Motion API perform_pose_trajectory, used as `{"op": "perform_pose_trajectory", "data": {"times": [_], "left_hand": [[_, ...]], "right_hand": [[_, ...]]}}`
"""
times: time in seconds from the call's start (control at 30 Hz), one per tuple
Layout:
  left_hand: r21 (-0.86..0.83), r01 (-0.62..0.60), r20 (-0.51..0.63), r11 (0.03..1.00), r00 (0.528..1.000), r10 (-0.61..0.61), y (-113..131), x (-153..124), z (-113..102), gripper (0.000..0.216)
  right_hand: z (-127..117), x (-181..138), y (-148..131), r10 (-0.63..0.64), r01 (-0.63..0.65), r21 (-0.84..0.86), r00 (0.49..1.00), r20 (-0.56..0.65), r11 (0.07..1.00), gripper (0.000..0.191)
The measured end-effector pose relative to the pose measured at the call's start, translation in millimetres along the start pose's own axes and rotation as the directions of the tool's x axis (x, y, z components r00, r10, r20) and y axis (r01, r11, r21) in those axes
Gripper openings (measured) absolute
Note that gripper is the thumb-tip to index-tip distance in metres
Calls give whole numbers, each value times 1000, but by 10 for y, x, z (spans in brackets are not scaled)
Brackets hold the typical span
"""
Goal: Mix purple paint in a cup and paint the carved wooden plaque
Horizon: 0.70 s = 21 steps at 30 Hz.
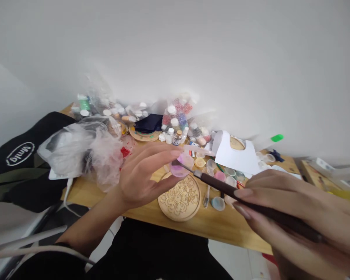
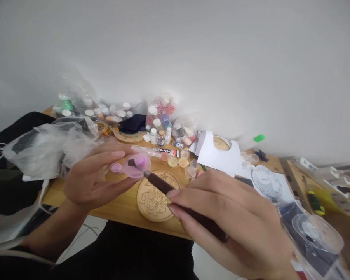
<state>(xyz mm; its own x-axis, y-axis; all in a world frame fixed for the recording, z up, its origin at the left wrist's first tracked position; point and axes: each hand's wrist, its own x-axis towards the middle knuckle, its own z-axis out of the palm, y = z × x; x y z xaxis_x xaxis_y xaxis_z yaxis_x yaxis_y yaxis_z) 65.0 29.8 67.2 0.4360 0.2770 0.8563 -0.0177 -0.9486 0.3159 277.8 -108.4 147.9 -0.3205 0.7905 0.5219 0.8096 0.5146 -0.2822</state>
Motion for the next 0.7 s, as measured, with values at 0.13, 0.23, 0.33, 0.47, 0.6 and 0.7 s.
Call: {"op": "perform_pose_trajectory", "data": {"times": [0.13, 0.23, 0.33, 0.47, 0.6, 0.7], "left_hand": [[-26, 6, 24, 1000, 1000, -5, -3, 15, -1, 54], [-67, 15, 38, 998, 999, -12, -13, 24, 6, 54], [-82, 13, 36, 997, 999, -10, -19, 29, 19, 53], [-59, 41, 45, 997, 998, -39, -26, 21, 33, 51], [-44, 51, 45, 998, 998, -49, -33, 7, 44, 48], [-23, 74, 45, 997, 996, -73, -42, 2, 55, 39]], "right_hand": [[-1, -58, 2, -17, 17, 10, 1000, -3, 1000, 16], [-14, -72, -29, -9, 8, -23, 1000, -28, 1000, 15], [-36, -71, -47, 10, -12, -41, 998, -57, 999, 15], [-58, -71, -39, -10, 8, -94, 1000, -14, 996, 14], [-50, -55, -44, -7, 3, -97, 999, -40, 995, 15], [-29, -53, -52, -4, -3, -114, 998, -59, 994, 19]]}}
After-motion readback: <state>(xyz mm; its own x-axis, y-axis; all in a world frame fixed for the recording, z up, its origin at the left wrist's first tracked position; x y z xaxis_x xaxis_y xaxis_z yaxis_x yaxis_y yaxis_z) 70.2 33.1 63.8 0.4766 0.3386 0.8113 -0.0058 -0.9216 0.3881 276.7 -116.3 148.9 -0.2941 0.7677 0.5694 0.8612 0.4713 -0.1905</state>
